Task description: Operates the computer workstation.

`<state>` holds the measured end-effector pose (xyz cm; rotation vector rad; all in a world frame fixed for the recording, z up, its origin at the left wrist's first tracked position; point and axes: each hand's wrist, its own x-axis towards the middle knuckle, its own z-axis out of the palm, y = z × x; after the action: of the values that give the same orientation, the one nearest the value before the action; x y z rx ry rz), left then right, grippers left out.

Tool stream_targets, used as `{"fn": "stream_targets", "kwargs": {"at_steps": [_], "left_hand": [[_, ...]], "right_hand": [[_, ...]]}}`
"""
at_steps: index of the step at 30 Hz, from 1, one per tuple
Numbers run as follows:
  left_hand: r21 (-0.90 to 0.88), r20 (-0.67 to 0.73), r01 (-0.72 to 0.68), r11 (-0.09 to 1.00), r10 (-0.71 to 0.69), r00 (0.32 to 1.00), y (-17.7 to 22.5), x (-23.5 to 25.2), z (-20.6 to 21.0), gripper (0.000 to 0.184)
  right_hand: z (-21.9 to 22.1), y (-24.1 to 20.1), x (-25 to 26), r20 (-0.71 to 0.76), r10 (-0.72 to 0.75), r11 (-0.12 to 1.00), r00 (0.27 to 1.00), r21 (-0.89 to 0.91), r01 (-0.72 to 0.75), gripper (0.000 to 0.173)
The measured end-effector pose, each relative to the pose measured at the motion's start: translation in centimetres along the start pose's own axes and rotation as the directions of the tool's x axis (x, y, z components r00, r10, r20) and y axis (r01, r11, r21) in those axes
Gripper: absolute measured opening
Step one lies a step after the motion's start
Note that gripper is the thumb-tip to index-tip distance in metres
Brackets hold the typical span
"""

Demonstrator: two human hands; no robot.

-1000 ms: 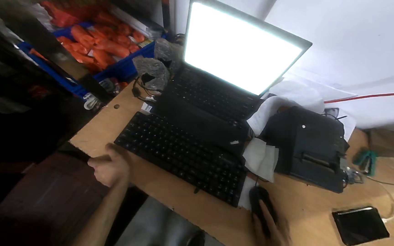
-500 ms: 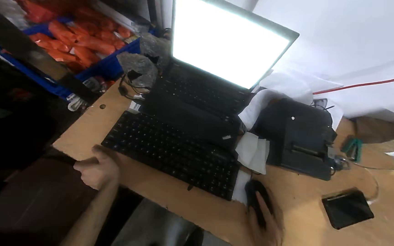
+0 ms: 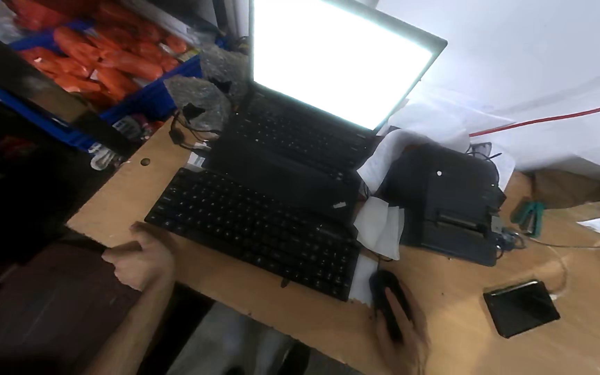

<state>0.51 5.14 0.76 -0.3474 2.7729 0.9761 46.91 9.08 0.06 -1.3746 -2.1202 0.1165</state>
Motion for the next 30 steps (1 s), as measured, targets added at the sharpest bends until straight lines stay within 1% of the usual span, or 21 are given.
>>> {"fn": "stream_targets", "kwargs": {"at_steps": [10, 13, 16, 23, 27, 30], "left_hand": [[-0.011, -0.015, 0.006, 1.000, -0.006, 1.000, -0.29, 0.18, 0.26, 0.082], [-0.012, -0.002, 0.015, 1.000, -0.015, 1.000, -0.08, -0.01, 0.08, 0.082], [-0.024, -0.015, -0.006, 1.000, 0.005, 1.000, -0.06, -0.12, 0.11, 0.080], [-0.015, -0.026, -0.002, 1.000, 0.002, 1.000, -0.32, 0.25, 0.36, 0.082], [0.002, -0.018, 0.014, 1.000, -0.014, 1.000, 0.10, 0.11, 0.17, 0.082], [-0.005, 0.004, -0.004, 1.000, 0.004, 1.000, -0.07, 0.13, -0.03, 0.081]], "right_hand": [[-0.12, -0.06, -0.17, -0.006, 0.035, 0.999, 0.999, -0.011, -0.035, 0.041], [-0.09, 0.00, -0.17, -0.012, 0.044, 0.999, 0.999, -0.004, -0.044, 0.040], [-0.10, 0.21, -0.23, -0.009, 0.032, 0.999, 0.999, -0.010, -0.032, 0.040], [-0.03, 0.08, -0.23, -0.036, 0.041, 0.999, 0.999, -0.017, -0.041, 0.040], [0.03, 0.22, -0.19, -0.042, 0.039, 0.999, 0.998, -0.018, -0.039, 0.038], [-0.04, 0.30, -0.19, -0.029, 0.036, 0.999, 0.999, -0.013, -0.037, 0.038]]}}
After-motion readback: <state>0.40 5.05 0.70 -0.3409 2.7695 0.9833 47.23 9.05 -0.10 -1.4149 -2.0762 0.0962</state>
